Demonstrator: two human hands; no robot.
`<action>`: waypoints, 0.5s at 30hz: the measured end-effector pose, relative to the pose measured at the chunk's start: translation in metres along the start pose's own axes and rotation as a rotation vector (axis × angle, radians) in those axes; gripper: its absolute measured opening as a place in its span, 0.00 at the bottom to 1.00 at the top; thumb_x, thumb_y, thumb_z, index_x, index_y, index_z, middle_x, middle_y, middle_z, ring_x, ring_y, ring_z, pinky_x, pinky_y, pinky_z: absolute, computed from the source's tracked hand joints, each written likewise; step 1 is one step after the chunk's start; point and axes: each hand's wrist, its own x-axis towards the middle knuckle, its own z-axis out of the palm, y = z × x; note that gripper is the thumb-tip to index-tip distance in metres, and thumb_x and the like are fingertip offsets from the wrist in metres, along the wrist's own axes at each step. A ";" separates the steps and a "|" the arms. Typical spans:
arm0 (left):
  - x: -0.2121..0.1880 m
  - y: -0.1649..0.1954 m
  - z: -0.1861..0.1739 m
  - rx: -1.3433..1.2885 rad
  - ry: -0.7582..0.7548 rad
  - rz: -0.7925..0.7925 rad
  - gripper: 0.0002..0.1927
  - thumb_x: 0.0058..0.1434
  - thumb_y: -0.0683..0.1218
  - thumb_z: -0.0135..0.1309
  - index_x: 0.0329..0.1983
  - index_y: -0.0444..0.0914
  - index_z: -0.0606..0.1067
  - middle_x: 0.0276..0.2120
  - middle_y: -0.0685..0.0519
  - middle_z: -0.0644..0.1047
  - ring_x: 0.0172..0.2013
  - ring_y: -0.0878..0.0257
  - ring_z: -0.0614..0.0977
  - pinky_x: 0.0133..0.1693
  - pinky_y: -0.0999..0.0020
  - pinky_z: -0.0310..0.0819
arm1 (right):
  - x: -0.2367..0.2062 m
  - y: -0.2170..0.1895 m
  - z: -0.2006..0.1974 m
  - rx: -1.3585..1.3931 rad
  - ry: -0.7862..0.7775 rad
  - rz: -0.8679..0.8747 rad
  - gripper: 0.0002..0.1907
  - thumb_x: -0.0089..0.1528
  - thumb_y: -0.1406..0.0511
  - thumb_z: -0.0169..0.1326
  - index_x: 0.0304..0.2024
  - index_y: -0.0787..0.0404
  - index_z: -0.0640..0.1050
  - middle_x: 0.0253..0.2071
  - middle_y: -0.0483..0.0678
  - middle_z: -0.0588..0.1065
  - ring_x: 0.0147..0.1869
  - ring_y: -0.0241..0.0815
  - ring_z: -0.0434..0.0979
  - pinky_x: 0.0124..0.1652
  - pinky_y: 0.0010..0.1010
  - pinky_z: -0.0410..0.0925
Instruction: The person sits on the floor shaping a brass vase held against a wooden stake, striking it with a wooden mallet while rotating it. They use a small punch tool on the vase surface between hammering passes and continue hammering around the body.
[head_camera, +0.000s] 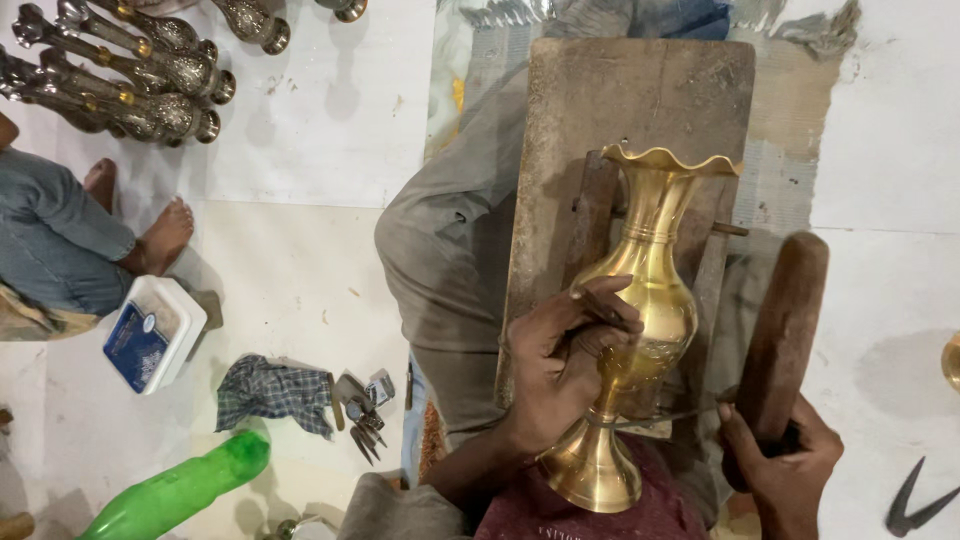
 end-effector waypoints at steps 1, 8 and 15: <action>-0.003 -0.002 -0.001 0.015 0.011 -0.010 0.18 0.70 0.27 0.45 0.60 0.26 0.75 0.44 0.45 0.81 0.44 0.62 0.83 0.49 0.73 0.80 | 0.006 -0.012 0.002 -0.006 -0.020 -0.083 0.10 0.60 0.73 0.63 0.42 0.73 0.78 0.27 0.54 0.78 0.27 0.38 0.78 0.31 0.28 0.70; -0.013 -0.030 0.003 0.088 0.103 0.222 0.20 0.68 0.24 0.43 0.61 0.28 0.72 0.47 0.42 0.82 0.46 0.58 0.87 0.48 0.69 0.86 | 0.033 -0.132 -0.018 -0.226 -0.133 -0.259 0.36 0.50 0.76 0.61 0.64 0.75 0.73 0.40 0.57 0.79 0.33 0.42 0.82 0.30 0.32 0.75; -0.013 -0.041 0.006 0.536 0.220 0.516 0.19 0.57 0.34 0.58 0.53 0.27 0.75 0.38 0.41 0.83 0.37 0.56 0.88 0.35 0.67 0.84 | 0.070 -0.169 -0.039 -0.650 -0.406 -0.534 0.42 0.45 0.76 0.62 0.64 0.56 0.74 0.48 0.57 0.79 0.38 0.46 0.84 0.37 0.35 0.77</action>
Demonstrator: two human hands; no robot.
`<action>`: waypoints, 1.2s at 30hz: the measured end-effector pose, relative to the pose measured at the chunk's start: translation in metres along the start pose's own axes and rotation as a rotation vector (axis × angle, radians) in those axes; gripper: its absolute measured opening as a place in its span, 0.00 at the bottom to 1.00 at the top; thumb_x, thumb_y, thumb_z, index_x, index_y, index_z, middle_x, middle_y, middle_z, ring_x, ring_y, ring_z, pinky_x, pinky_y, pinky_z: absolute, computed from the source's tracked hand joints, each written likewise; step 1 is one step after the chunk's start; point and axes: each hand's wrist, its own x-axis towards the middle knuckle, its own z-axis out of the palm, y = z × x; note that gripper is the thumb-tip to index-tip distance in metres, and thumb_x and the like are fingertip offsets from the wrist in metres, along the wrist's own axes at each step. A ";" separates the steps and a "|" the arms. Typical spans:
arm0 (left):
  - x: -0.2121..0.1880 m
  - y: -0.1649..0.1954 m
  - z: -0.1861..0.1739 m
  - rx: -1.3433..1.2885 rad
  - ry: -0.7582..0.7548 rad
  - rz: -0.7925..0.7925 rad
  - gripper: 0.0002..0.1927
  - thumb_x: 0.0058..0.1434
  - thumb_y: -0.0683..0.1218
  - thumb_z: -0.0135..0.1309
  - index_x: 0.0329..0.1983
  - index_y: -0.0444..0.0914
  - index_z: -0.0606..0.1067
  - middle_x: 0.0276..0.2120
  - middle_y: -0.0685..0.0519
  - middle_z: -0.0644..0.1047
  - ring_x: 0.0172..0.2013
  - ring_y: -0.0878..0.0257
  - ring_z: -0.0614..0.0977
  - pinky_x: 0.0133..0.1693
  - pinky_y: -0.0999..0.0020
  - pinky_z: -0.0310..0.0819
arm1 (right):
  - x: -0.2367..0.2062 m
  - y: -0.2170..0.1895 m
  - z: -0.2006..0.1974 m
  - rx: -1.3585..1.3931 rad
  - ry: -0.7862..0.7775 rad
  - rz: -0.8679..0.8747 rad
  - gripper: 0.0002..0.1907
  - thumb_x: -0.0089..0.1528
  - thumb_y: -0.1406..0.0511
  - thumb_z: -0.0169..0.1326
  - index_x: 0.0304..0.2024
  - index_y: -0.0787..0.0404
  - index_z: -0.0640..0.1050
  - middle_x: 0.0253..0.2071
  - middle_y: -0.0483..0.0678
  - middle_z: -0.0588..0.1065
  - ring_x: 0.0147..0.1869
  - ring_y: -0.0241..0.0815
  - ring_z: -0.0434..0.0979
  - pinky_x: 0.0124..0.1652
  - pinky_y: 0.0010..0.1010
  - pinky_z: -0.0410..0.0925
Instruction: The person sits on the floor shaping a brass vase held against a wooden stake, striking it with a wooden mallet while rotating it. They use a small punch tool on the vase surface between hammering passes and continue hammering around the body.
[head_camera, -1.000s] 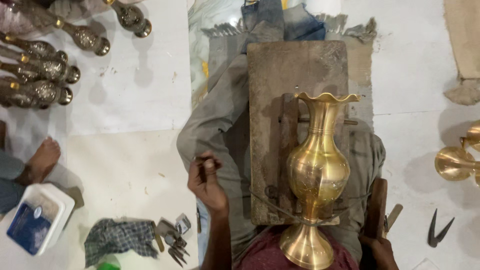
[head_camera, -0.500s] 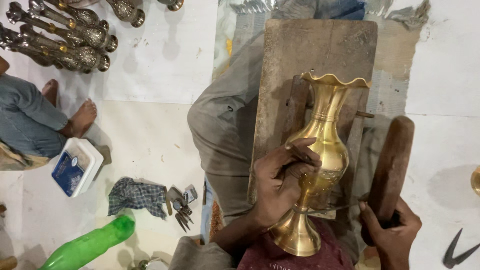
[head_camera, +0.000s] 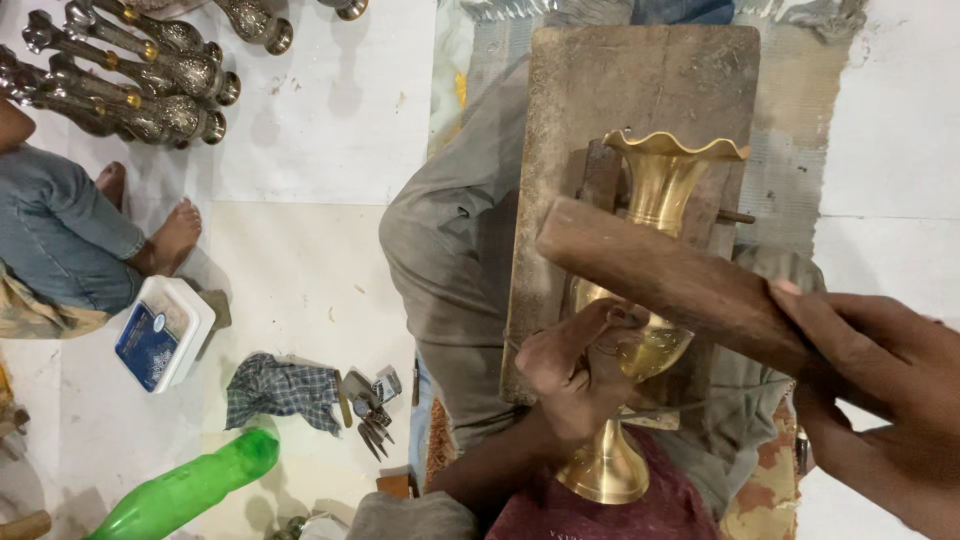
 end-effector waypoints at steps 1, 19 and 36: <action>0.000 0.000 0.000 0.079 0.029 0.019 0.21 0.53 0.37 0.63 0.50 0.26 0.76 0.34 0.41 0.83 0.33 0.57 0.88 0.32 0.67 0.82 | 0.004 0.001 -0.003 -0.022 -0.019 -0.055 0.42 0.45 0.76 0.61 0.65 0.55 0.74 0.49 0.57 0.79 0.40 0.47 0.84 0.39 0.35 0.77; 0.007 -0.011 -0.006 0.122 -0.252 0.104 0.19 0.53 0.31 0.50 0.49 0.26 0.77 0.28 0.49 0.78 0.21 0.61 0.80 0.24 0.65 0.74 | 0.036 -0.001 -0.029 -0.291 -0.309 -0.070 0.47 0.53 0.75 0.58 0.71 0.29 0.67 0.44 0.44 0.79 0.35 0.35 0.81 0.38 0.28 0.75; 0.062 -0.011 -0.031 0.017 -0.978 0.090 0.31 0.64 0.49 0.60 0.71 0.46 0.69 0.36 0.54 0.79 0.34 0.65 0.81 0.36 0.68 0.78 | -0.061 0.046 0.034 0.149 0.231 0.080 0.41 0.51 0.80 0.57 0.69 0.64 0.69 0.51 0.61 0.77 0.46 0.47 0.82 0.44 0.31 0.76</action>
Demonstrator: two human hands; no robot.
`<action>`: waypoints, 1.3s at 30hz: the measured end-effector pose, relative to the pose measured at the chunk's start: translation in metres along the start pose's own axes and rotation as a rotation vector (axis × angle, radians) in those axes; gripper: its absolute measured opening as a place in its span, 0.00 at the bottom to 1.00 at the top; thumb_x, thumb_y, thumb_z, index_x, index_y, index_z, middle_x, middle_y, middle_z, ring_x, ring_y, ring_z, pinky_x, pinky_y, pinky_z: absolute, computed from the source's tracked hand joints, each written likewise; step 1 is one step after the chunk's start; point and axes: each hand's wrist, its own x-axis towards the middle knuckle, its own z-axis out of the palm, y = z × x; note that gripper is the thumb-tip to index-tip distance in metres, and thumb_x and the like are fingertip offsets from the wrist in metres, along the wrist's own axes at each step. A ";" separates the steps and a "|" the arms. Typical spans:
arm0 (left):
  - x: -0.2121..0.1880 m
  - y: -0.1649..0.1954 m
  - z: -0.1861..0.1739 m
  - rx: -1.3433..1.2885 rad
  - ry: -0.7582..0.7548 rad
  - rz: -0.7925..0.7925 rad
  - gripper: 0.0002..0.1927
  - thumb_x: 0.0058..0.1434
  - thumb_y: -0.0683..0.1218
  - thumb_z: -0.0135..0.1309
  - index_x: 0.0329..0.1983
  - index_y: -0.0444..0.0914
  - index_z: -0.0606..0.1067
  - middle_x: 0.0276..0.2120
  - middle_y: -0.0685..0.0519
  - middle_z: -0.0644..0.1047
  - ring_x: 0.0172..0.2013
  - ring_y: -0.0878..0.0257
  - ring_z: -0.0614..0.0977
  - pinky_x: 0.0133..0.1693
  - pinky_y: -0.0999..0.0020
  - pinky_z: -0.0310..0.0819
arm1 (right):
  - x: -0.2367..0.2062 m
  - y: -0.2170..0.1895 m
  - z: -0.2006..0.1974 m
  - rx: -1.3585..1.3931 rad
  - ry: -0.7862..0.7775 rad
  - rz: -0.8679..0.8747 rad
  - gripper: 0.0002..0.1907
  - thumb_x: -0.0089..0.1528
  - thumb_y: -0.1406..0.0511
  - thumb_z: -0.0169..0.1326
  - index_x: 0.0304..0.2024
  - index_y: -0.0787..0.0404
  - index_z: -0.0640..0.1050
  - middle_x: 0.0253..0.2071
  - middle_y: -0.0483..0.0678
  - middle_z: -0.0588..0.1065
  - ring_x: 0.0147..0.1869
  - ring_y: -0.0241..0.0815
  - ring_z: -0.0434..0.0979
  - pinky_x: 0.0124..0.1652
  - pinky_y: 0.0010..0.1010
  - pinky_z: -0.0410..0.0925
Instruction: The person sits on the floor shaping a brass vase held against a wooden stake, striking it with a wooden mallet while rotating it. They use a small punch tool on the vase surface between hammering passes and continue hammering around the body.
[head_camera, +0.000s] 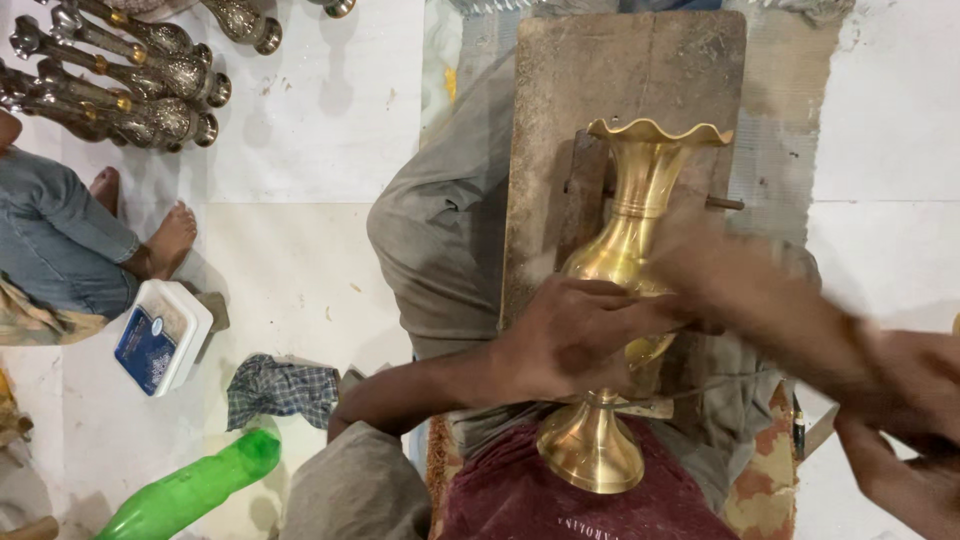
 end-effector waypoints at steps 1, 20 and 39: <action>0.005 -0.002 0.001 0.073 -0.023 0.028 0.28 0.67 0.47 0.58 0.71 0.48 0.68 0.31 0.56 0.77 0.29 0.66 0.79 0.32 0.69 0.75 | -0.003 -0.003 0.002 0.010 0.013 0.021 0.41 0.51 0.80 0.57 0.69 0.64 0.69 0.51 0.61 0.77 0.47 0.47 0.82 0.45 0.32 0.76; 0.049 -0.022 -0.007 0.314 -0.450 0.322 0.34 0.67 0.35 0.48 0.74 0.52 0.62 0.15 0.61 0.65 0.13 0.69 0.64 0.15 0.73 0.61 | -0.077 -0.044 0.096 0.376 0.334 0.518 0.41 0.51 0.81 0.61 0.69 0.72 0.70 0.59 0.64 0.76 0.62 0.52 0.79 0.59 0.35 0.72; 0.049 -0.021 -0.007 0.387 -0.546 0.327 0.35 0.65 0.33 0.47 0.71 0.56 0.65 0.15 0.60 0.65 0.13 0.70 0.66 0.14 0.73 0.62 | -0.096 -0.003 0.086 0.233 0.402 0.342 0.29 0.48 0.76 0.62 0.54 0.64 0.74 0.56 0.66 0.75 0.59 0.57 0.77 0.59 0.43 0.70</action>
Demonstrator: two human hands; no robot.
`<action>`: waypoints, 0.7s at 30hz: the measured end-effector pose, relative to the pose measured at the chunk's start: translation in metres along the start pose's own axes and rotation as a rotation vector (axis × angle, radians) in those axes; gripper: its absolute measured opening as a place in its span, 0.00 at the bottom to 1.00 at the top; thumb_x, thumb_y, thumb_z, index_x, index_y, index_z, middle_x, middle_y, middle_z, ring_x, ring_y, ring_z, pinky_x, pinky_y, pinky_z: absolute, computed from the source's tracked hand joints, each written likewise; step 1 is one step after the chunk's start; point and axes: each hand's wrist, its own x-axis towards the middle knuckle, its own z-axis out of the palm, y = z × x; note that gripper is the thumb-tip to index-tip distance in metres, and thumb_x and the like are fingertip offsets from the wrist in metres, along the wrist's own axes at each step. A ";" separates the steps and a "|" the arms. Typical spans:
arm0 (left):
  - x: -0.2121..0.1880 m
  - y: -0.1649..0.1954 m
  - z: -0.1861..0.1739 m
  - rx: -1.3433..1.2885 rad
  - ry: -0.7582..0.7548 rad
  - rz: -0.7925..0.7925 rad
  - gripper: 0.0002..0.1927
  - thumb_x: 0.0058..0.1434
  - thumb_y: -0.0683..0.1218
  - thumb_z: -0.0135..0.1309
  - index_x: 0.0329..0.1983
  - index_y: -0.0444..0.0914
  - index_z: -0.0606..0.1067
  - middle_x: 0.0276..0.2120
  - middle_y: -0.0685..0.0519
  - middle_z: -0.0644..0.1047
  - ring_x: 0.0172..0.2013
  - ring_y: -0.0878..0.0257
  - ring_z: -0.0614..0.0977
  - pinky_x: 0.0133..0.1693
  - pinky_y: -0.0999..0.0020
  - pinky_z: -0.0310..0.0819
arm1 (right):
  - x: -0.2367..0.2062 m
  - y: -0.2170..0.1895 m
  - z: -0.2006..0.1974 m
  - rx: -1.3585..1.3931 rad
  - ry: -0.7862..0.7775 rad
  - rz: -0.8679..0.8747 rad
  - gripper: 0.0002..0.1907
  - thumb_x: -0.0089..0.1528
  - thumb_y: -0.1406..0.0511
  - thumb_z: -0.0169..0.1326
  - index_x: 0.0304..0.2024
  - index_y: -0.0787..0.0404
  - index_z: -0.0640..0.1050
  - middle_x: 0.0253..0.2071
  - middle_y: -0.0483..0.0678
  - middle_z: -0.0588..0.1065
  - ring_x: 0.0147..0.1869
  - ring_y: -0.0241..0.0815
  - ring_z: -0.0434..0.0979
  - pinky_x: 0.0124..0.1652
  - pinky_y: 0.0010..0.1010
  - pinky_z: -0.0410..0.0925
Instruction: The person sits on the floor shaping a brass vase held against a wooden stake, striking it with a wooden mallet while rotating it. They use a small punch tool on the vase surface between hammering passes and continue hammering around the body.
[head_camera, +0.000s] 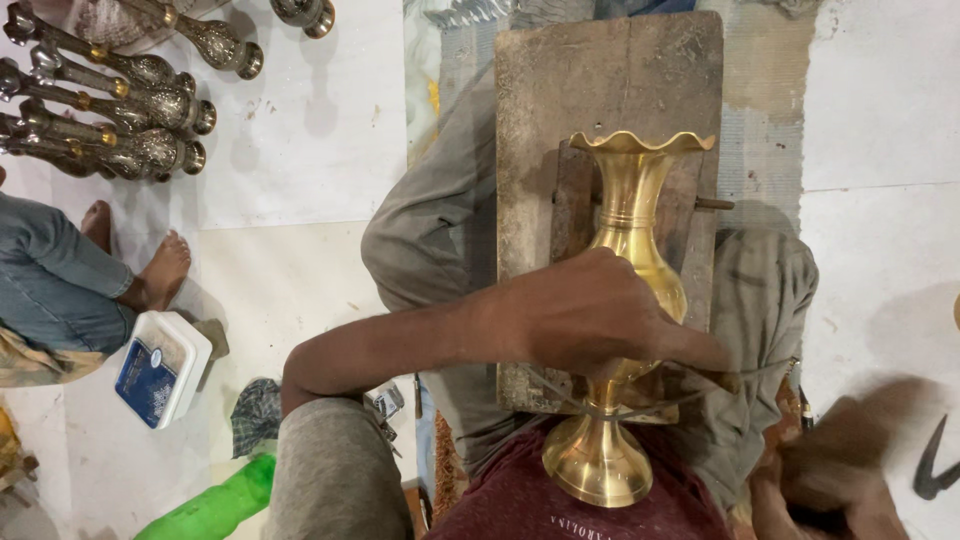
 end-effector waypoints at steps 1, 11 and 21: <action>-0.003 0.001 0.002 0.021 -0.040 -0.045 0.34 0.67 0.33 0.46 0.71 0.56 0.64 0.15 0.60 0.65 0.12 0.71 0.66 0.14 0.73 0.62 | 0.004 0.003 -0.003 -0.011 0.004 -0.037 0.29 0.48 0.76 0.62 0.53 0.64 0.74 0.56 0.66 0.75 0.59 0.58 0.78 0.59 0.44 0.70; -0.036 0.016 0.019 -0.311 0.590 -0.090 0.28 0.65 0.40 0.54 0.69 0.48 0.67 0.28 0.58 0.78 0.20 0.70 0.74 0.19 0.72 0.70 | 0.096 0.026 -0.059 -0.395 -0.500 -1.015 0.21 0.47 0.74 0.64 0.42 0.56 0.77 0.50 0.69 0.77 0.52 0.64 0.82 0.54 0.52 0.74; -0.044 0.037 0.008 -0.348 0.610 -0.276 0.35 0.48 0.39 0.61 0.63 0.38 0.71 0.31 0.49 0.80 0.32 0.57 0.85 0.37 0.59 0.82 | 0.152 -0.054 -0.051 -0.648 -0.627 -1.389 0.18 0.52 0.78 0.62 0.46 0.77 0.81 0.46 0.68 0.76 0.43 0.55 0.81 0.43 0.43 0.78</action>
